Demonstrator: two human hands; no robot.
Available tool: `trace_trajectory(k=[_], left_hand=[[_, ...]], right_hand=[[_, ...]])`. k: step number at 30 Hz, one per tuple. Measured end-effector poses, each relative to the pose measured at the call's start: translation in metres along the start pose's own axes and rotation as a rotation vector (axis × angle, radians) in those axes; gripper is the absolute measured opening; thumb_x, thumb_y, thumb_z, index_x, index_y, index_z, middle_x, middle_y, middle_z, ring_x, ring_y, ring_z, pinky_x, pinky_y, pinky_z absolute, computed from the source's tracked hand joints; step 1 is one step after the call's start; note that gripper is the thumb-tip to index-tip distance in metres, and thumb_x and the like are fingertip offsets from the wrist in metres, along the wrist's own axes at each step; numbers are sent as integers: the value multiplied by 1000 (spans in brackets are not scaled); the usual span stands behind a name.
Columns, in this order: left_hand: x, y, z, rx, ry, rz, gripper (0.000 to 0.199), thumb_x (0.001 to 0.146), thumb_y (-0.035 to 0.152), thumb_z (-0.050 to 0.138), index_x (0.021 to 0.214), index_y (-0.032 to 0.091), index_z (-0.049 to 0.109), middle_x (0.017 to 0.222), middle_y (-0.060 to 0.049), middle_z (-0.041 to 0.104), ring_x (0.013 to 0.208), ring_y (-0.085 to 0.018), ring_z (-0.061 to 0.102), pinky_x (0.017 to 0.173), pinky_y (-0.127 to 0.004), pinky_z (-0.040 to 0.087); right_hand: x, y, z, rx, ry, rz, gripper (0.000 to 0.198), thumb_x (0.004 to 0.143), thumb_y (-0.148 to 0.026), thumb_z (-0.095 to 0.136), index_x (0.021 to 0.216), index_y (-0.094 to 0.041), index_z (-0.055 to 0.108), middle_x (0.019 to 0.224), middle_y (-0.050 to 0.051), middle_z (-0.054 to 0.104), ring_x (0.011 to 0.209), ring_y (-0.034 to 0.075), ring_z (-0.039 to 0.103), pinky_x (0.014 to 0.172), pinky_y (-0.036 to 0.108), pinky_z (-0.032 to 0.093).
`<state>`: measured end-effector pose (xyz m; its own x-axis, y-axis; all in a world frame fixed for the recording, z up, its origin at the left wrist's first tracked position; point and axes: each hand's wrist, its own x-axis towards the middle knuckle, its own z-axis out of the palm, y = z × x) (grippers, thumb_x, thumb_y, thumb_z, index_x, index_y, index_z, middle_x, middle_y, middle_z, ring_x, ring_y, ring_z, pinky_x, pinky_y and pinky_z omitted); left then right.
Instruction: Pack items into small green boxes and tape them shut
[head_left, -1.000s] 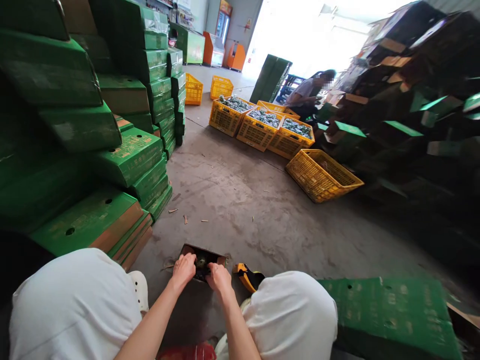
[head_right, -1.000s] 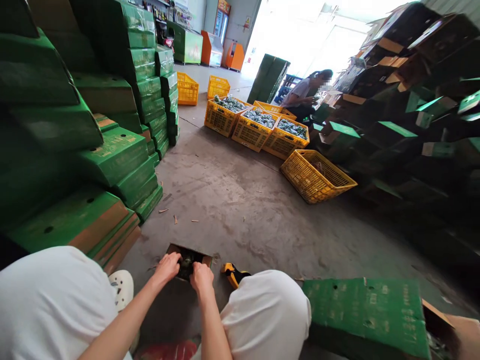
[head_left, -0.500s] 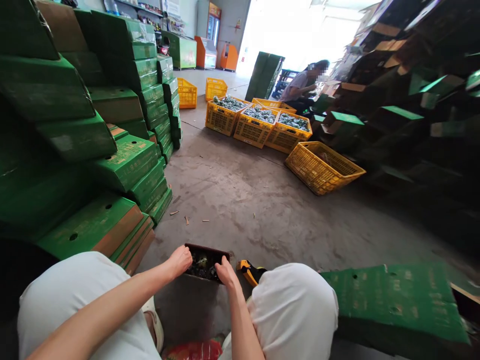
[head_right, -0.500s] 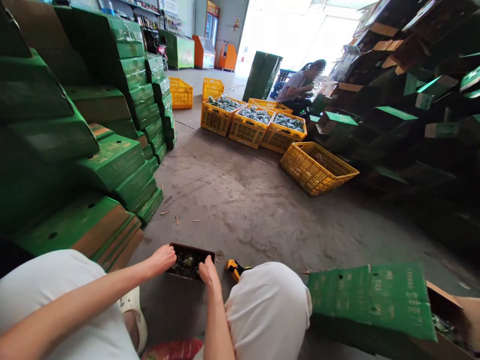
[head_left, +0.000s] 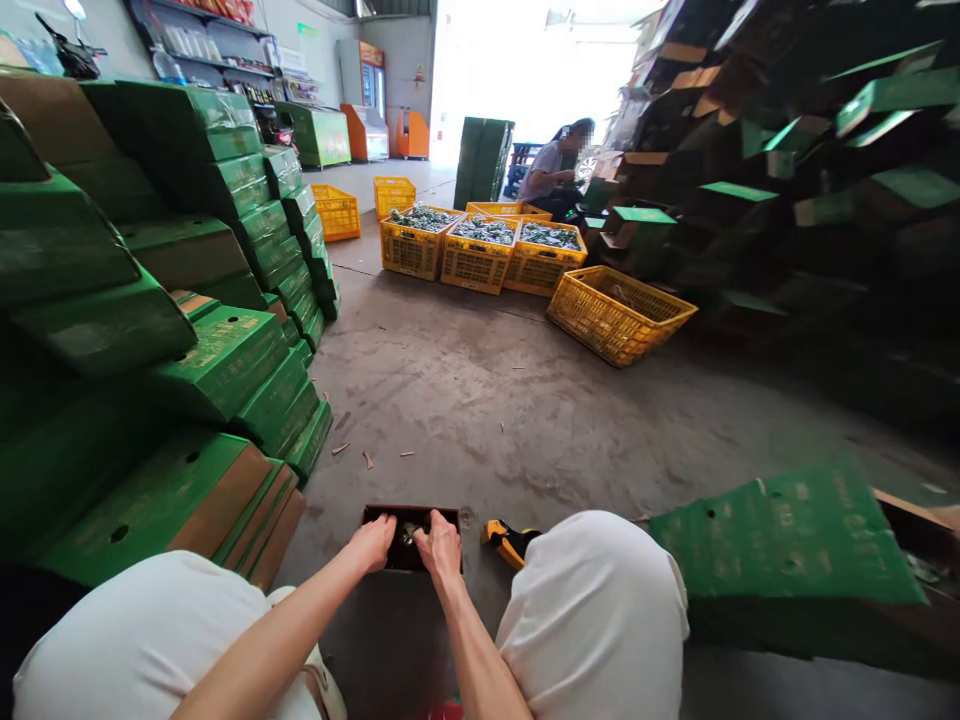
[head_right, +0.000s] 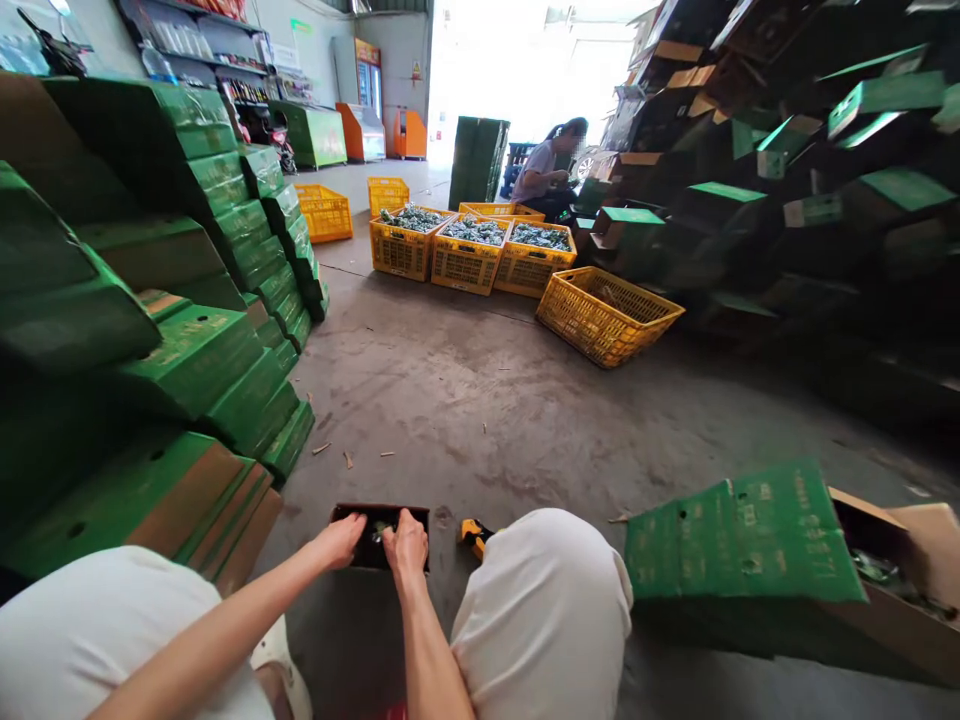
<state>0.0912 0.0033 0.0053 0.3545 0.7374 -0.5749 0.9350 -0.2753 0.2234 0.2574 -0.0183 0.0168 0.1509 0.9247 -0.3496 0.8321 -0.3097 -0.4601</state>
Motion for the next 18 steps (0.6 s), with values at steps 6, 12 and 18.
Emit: trace_trajectory(k=[6,12,18], left_hand=[[2,12,-3,127,-68,37,38,87,23,65,124,19,72,127,-18,72,126,-33,63,109,-47,49],[4,15,0,131,-21,72,40,90,15,55,126,21,72,145,-18,61,136,-31,57,108,-44,50],[11,6,6,51,-51,-20,37,89,21,61,124,18,71,127,-16,73,121,-31,69,102,-39,54]], right_hand=[[2,16,-24,73,180,-2,23,88,-11,54,97,-18,74,100,9,78,97,21,70,80,23,43],[1,24,-9,58,257,-55,23,88,-9,52,96,-19,70,92,6,71,86,18,65,73,23,39],[4,25,0,75,282,-80,20,85,-8,53,90,-19,68,96,5,68,80,16,62,69,24,37]])
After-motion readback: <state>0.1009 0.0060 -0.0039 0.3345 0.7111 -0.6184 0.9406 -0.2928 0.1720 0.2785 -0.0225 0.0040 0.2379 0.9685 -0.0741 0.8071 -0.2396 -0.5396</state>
